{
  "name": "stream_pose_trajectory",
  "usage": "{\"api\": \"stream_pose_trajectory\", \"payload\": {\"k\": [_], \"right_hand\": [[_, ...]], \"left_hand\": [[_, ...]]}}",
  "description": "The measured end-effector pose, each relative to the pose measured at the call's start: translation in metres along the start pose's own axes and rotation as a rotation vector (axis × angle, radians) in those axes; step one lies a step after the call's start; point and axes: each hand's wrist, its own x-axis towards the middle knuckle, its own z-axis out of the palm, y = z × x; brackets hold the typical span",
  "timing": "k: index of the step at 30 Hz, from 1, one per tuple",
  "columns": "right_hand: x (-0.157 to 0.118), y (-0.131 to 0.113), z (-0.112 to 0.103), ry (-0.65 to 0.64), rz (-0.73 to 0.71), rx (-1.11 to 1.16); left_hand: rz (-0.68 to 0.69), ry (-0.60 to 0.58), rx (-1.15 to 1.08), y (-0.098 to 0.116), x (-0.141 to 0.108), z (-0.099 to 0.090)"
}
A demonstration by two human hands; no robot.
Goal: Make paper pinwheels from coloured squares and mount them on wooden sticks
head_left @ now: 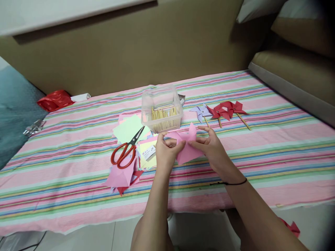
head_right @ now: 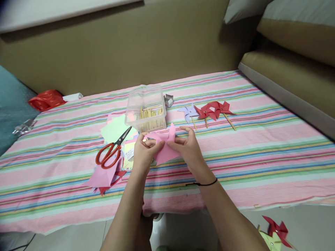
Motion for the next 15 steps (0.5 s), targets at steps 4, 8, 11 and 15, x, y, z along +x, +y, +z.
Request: {"api": "stream_pose_trajectory", "payload": {"k": [4, 8, 11, 15], "right_hand": [[0.0007, 0.0000, -0.0003, 0.033, -0.009, -0.047], [0.0017, 0.0008, -0.0032, 0.029, -0.004, -0.075], [0.0022, 0.0017, -0.0058, 0.003, 0.005, -0.097], [0.0027, 0.0015, -0.0064, -0.035, 0.015, -0.103]], "left_hand": [[-0.024, -0.037, -0.012, -0.0008, 0.0002, 0.0001], [-0.068, -0.092, -0.026, 0.0010, -0.0007, -0.0019], [-0.071, -0.112, 0.013, 0.0024, -0.0016, -0.0037], [-0.067, -0.068, 0.056, 0.0040, -0.0027, -0.0035]]}}
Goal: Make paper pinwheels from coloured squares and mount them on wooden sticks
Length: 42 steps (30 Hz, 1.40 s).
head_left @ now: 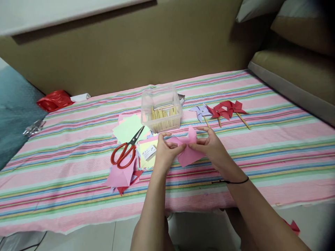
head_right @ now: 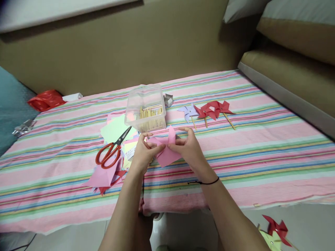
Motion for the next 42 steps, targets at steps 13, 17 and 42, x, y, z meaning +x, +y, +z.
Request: {"api": "stream_pose_trajectory", "payload": {"k": [13, 17, 42], "right_hand": [[0.002, 0.000, -0.004, -0.008, 0.005, 0.009], [0.002, -0.004, -0.011, -0.044, 0.058, -0.058], [0.000, -0.017, -0.026, -0.323, 0.094, -0.169]], "left_hand": [[-0.102, -0.045, -0.013, 0.002, 0.001, -0.006], [-0.122, -0.126, -0.035, 0.009, 0.001, -0.015], [-0.170, -0.324, 0.113, 0.005, -0.001, -0.018]]}}
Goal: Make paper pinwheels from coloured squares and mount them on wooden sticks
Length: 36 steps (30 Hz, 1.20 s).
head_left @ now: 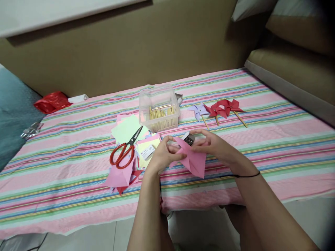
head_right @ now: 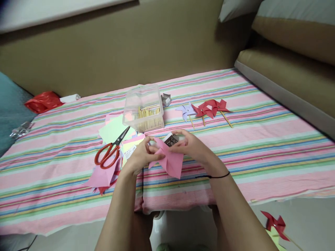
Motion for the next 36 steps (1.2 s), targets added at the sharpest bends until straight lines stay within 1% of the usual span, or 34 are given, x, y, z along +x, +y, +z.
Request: {"api": "stream_pose_trajectory", "payload": {"k": [3, 5, 6, 8, 10, 13, 15, 18, 20, 28, 36], "right_hand": [[-0.002, -0.005, -0.007, 0.099, -0.071, 0.120], [-0.002, -0.003, -0.009, 0.130, -0.132, 0.153], [-0.001, -0.002, -0.009, 0.122, -0.168, 0.154], [0.001, 0.001, -0.006, 0.062, -0.255, 0.129], [0.003, 0.003, -0.002, -0.003, -0.344, 0.066], [0.005, 0.003, 0.002, -0.016, -0.422, -0.081], [0.005, 0.002, 0.003, -0.004, -0.403, -0.128], [0.005, 0.003, 0.004, -0.002, -0.338, -0.106], [0.006, 0.006, 0.005, 0.018, -0.326, -0.086], [0.013, 0.017, 0.018, 0.164, -0.326, -0.001], [0.013, 0.017, 0.024, 0.232, -0.382, -0.036]], "left_hand": [[0.073, 0.130, -0.121, 0.000, 0.002, 0.000], [0.095, 0.216, -0.200, 0.000, 0.004, -0.001], [0.102, 0.261, -0.236, 0.000, 0.005, -0.001], [0.111, 0.339, -0.306, 0.000, 0.006, -0.001], [0.115, 0.378, -0.356, 0.001, 0.006, -0.001], [0.111, 0.366, -0.372, 0.001, 0.006, -0.001], [0.123, 0.359, -0.364, 0.001, 0.005, 0.000], [0.137, 0.367, -0.339, 0.000, 0.005, 0.000], [0.138, 0.370, -0.312, 0.000, 0.004, 0.001], [0.168, 0.358, -0.188, 0.003, 0.004, 0.008], [0.205, 0.314, -0.167, 0.000, 0.004, 0.009]]}}
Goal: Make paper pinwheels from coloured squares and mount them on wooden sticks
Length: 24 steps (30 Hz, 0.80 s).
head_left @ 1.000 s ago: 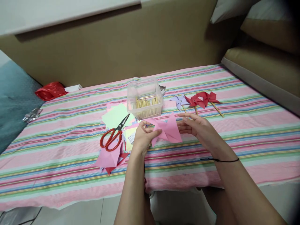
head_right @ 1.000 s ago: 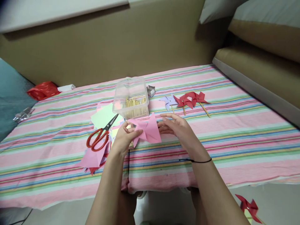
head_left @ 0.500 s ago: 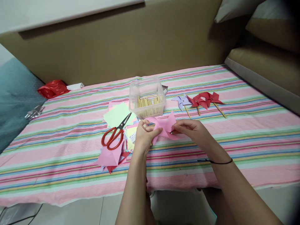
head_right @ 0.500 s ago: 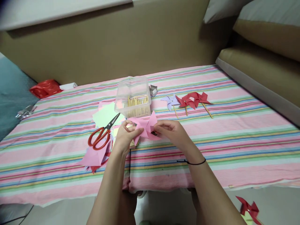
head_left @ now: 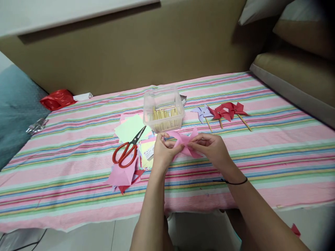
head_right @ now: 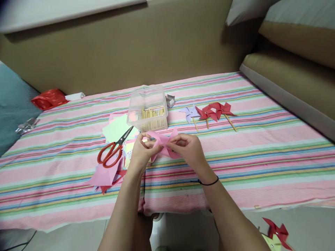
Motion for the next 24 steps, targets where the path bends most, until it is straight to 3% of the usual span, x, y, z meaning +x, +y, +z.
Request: {"api": "stream_pose_trajectory", "payload": {"k": [7, 19, 24], "right_hand": [[0.000, 0.000, 0.005, 0.078, -0.030, -0.044], [-0.001, 0.002, 0.007, 0.081, -0.069, -0.082], [-0.001, -0.001, 0.011, 0.141, -0.032, 0.062]], "left_hand": [[0.023, 0.015, 0.011, -0.004, 0.001, 0.001], [0.030, 0.016, 0.049, -0.006, 0.002, 0.000], [0.031, 0.019, 0.051, -0.008, 0.005, -0.001]]}}
